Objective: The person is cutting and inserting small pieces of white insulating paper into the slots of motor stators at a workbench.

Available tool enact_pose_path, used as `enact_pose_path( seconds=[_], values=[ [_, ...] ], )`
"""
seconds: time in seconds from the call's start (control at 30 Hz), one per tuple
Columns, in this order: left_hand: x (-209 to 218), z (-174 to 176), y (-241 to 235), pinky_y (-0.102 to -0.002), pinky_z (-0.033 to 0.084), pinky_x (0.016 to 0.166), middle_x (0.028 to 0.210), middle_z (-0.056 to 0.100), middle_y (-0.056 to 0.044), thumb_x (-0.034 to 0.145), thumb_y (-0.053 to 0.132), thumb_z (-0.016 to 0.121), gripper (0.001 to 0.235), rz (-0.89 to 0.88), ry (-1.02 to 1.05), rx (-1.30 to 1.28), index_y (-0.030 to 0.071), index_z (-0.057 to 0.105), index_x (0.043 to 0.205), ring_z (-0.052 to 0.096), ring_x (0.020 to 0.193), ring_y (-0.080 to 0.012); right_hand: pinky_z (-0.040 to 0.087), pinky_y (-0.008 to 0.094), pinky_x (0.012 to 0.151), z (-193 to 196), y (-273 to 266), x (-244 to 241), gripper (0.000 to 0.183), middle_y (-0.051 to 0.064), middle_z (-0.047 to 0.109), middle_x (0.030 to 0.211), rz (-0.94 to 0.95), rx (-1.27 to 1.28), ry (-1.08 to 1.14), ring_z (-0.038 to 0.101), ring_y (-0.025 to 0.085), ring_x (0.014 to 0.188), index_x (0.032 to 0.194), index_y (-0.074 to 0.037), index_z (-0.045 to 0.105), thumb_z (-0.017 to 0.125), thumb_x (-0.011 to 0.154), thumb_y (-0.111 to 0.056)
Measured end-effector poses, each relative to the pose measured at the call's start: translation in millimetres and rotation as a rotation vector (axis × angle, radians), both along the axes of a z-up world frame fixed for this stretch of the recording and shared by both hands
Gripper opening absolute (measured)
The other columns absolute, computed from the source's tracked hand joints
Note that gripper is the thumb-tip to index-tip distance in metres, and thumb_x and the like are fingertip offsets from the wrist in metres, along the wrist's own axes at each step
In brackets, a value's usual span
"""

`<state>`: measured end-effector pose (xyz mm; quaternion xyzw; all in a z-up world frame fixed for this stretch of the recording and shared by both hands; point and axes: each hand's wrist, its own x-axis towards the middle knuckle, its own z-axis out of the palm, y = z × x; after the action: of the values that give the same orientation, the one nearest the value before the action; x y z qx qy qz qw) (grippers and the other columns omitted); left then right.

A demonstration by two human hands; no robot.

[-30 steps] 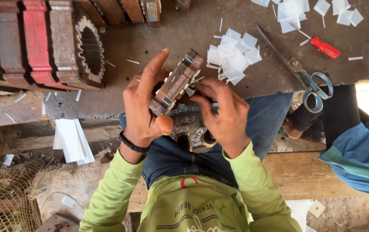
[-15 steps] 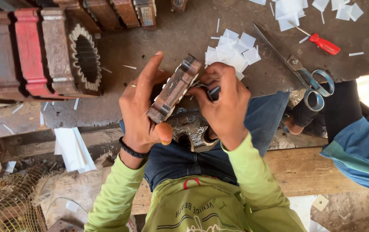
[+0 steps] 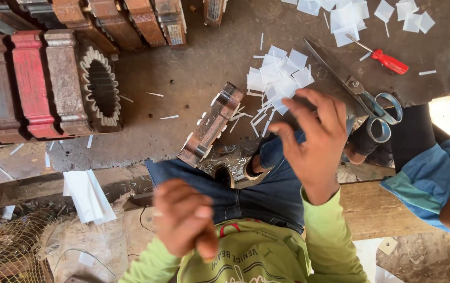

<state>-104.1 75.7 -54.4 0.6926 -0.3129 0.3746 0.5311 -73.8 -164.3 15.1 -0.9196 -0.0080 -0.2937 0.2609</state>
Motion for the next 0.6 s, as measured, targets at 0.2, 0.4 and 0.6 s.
enact_pose_path(
  seconds=[0.2,0.4,0.6],
  values=[
    [3.8,17.7,-29.0,-0.041,0.059,0.075,0.101,0.067,-0.014,0.110,0.024,0.059,0.028,-0.304,0.123,0.190,-0.002,0.062,0.118,0.070,0.084,-0.0312,0.049,0.046,0.090,-16.9,0.1,-15.7,0.038,0.016,0.068,0.110,0.111,-0.140,-0.078,0.060,0.038,0.102,0.094,-0.004,0.073,0.089,0.066,-0.024],
    [3.1,26.3,-62.6,-0.032,0.058,0.075,0.103,0.072,-0.013,0.096,0.002,0.072,0.022,-0.326,0.565,0.064,0.000,0.067,0.117,0.073,0.085,-0.0233,0.057,0.032,0.079,-29.2,5.0,-42.3,0.018,0.009,0.073,0.098,0.139,0.022,-0.145,0.070,0.026,0.093,0.100,-0.004,0.073,0.084,0.088,0.004],
    [7.0,23.7,-74.0,-0.028,0.062,0.077,0.110,0.072,-0.010,0.091,0.001,0.078,0.023,-0.486,0.948,-0.268,0.001,0.071,0.113,0.072,0.089,-0.0143,0.059,0.023,0.066,-16.5,10.4,-52.6,0.013,0.015,0.074,0.096,0.125,0.651,0.107,0.075,0.014,0.083,0.106,0.006,0.071,0.073,0.093,0.006]
  ],
)
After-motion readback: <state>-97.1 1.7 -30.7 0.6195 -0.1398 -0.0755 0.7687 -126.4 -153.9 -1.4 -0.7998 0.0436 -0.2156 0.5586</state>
